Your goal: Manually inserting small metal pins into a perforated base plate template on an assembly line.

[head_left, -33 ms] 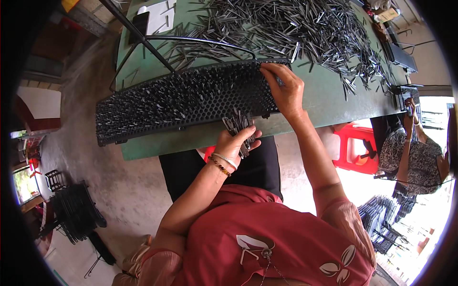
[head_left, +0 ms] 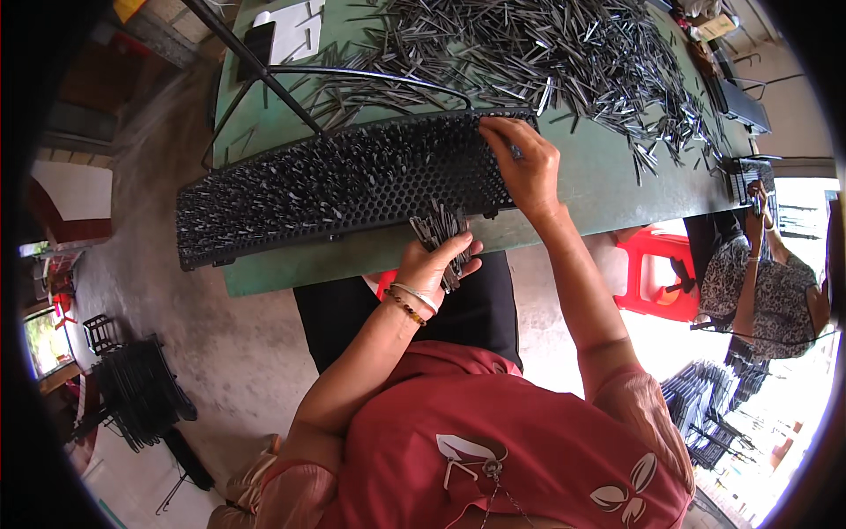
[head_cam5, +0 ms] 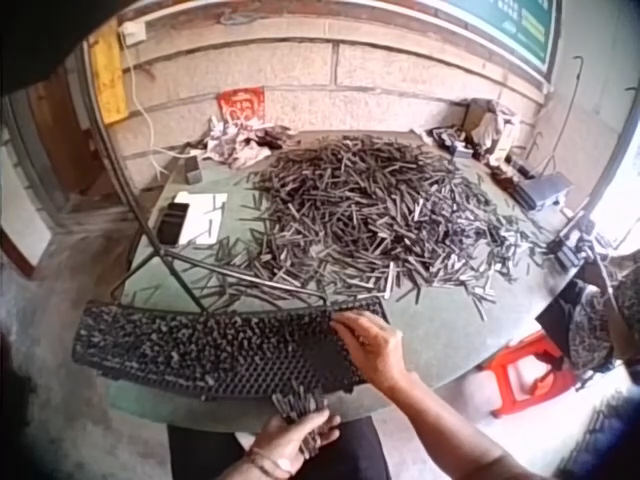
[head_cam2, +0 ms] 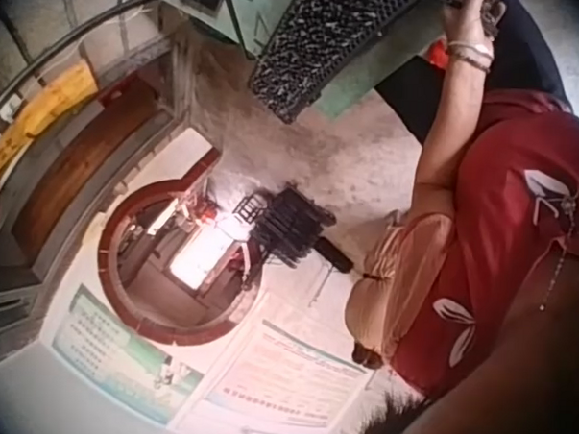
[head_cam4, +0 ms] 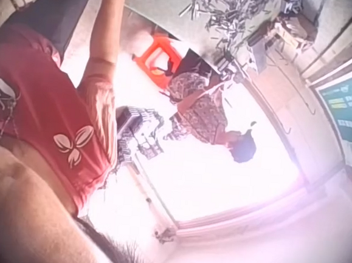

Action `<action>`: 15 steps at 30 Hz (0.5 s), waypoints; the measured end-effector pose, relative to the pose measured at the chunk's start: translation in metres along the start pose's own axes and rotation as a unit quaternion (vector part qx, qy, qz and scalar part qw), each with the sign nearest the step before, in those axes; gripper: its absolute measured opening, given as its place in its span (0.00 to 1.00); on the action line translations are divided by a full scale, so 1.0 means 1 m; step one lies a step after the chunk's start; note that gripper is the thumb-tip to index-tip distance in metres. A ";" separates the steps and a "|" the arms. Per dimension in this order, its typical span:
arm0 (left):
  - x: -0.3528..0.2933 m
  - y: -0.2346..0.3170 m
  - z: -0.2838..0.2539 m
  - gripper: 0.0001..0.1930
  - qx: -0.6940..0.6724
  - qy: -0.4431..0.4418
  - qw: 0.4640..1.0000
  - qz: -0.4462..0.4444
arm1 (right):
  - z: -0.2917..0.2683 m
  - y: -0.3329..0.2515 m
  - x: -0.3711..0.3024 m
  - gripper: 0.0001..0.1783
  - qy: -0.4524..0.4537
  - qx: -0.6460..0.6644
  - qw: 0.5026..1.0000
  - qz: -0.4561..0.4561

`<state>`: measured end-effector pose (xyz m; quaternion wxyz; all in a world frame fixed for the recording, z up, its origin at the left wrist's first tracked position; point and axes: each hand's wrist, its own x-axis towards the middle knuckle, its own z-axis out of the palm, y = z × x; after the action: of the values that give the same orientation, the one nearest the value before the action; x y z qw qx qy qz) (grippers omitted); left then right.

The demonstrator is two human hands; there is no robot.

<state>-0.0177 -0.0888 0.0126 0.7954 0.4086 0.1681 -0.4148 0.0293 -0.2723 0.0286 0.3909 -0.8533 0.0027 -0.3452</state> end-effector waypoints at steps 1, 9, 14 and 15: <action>0.000 0.000 0.000 0.09 0.001 -0.003 1.000 0.003 | 0.002 0.003 -0.002 0.08 -0.010 -0.006 1.000 -0.009; 0.001 -0.001 -0.004 0.09 -0.028 -0.009 1.000 -0.004 | 0.000 0.001 -0.005 0.10 -0.080 -0.124 0.977 -0.152; 0.001 -0.001 -0.004 0.09 -0.043 -0.022 0.999 -0.002 | -0.005 0.002 -0.008 0.12 -0.075 -0.133 0.979 -0.131; 0.002 -0.002 -0.005 0.09 -0.046 -0.024 0.999 -0.004 | -0.006 0.002 -0.008 0.12 -0.075 -0.133 0.979 -0.131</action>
<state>-0.0182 -0.0864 0.0074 0.8156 0.3611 0.1696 -0.4192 0.0203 -0.2749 0.0254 0.2242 -0.9140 -0.0929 -0.3250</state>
